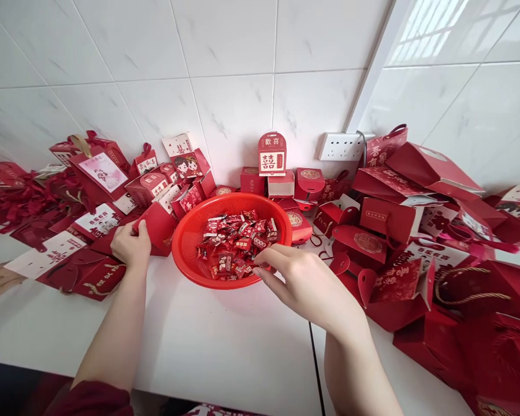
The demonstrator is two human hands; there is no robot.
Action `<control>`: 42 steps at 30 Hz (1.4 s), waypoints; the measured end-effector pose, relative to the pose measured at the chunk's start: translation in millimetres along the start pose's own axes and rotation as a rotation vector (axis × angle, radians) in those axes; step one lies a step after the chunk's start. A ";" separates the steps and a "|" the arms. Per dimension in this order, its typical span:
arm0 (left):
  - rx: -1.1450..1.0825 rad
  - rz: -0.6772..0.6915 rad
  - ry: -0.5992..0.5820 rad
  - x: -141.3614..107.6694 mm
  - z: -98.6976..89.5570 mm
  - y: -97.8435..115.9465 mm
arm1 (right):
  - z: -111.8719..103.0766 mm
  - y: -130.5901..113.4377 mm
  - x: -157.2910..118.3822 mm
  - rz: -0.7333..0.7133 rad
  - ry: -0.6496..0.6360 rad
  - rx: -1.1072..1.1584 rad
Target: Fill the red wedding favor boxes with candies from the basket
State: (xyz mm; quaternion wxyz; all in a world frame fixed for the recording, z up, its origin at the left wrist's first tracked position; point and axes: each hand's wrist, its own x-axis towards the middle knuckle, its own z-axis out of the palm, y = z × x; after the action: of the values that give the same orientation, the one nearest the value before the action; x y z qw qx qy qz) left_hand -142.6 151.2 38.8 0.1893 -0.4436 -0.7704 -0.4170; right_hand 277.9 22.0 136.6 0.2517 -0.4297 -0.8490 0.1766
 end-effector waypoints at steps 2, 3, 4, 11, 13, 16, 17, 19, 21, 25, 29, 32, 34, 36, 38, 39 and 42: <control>0.013 -0.025 -0.030 4.3 2.9 -2.7 | 1.2 0.2 1.0 0.003 -0.003 -0.003; 0.018 -0.035 -0.044 6.5 2.7 -3.3 | 1.7 0.1 1.3 0.006 -0.003 -0.004; 0.021 -0.042 -0.058 8.6 1.7 -3.3 | 1.9 0.1 1.3 0.009 -0.005 -0.004; -0.067 0.141 0.039 13.6 -28.1 23.3 | -11.1 9.5 -9.2 0.078 0.043 0.008; -0.164 0.290 0.071 13.1 -41.9 41.8 | -17.5 15.7 -15.0 0.125 0.100 -0.008; -0.305 0.436 -0.038 15.4 -55.6 75.7 | -24.9 23.5 -22.6 0.204 0.178 -0.052; -0.325 0.464 -0.086 18.3 -55.5 88.0 | -26.5 25.3 -24.2 0.228 0.195 -0.062; -0.332 0.509 -0.210 29.5 -45.5 113.1 | -28.2 27.3 -25.8 0.262 0.209 -0.065; -0.359 0.525 -0.321 48.8 -23.3 137.9 | -28.3 27.8 -25.3 0.275 0.211 -0.054; -0.188 0.390 -0.361 100.0 35.5 180.6 | -26.4 26.3 -20.2 0.269 0.199 -0.040; -0.010 0.298 -0.494 134.0 79.7 203.0 | -25.7 25.8 -16.2 0.255 0.209 -0.038; -0.009 0.240 -0.480 140.4 98.9 202.1 | -27.3 27.8 -15.8 0.267 0.210 -0.039; -0.021 0.203 -0.438 141.0 104.6 194.5 | -28.4 30.4 -15.2 0.292 0.209 -0.041; -0.053 0.185 -0.389 142.4 103.8 183.2 | -28.7 33.6 -13.7 0.315 0.210 -0.051; -0.099 0.176 -0.329 144.8 96.3 170.3 | -27.7 36.9 -11.3 0.321 0.205 -0.065; -0.124 0.177 -0.293 145.8 90.3 163.9 | -26.9 38.2 -10.0 0.318 0.199 -0.071; -0.213 0.220 -0.165 143.7 65.2 146.3 | -23.4 40.3 -7.1 0.286 0.182 -0.084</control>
State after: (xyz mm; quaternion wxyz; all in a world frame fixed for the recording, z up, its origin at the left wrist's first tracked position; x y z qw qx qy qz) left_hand -91.2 317.4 165.5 0.1218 -0.5754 -0.6815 -0.4355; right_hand 320.8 41.0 132.8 0.2818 -0.5704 -0.7596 0.1351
